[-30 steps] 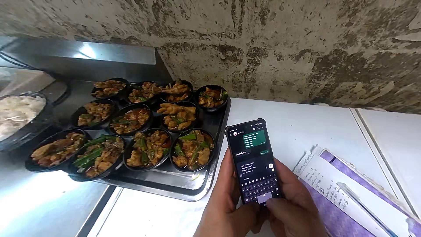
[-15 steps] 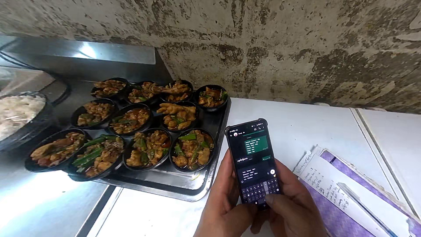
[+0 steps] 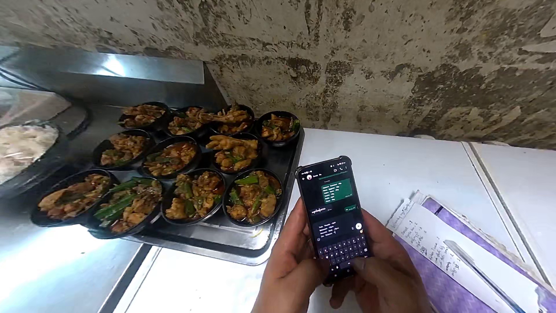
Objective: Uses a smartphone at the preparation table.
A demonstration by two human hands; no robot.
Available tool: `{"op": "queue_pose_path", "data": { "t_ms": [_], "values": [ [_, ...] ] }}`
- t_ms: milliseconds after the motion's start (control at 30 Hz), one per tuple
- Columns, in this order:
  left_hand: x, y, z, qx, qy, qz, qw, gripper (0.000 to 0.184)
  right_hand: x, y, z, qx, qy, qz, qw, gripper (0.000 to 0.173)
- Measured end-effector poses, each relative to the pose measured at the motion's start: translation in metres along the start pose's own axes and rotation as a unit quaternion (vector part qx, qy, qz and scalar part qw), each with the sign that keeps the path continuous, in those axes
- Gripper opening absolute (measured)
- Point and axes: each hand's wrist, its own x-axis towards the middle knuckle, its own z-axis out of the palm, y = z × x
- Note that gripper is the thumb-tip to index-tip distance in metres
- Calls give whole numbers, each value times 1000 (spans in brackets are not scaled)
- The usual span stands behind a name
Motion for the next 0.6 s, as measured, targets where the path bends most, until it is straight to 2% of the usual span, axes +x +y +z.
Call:
{"op": "queue_pose_path", "data": {
  "t_ms": [267,600],
  "values": [
    [2,-2,-4,-3,-49,-3,999,112,0,-1,-1,3,3,0,1000,67],
    [2,0,-1,32,-42,-3,999,114,2,-2,0,42,6,8,999,64]
  ]
}}
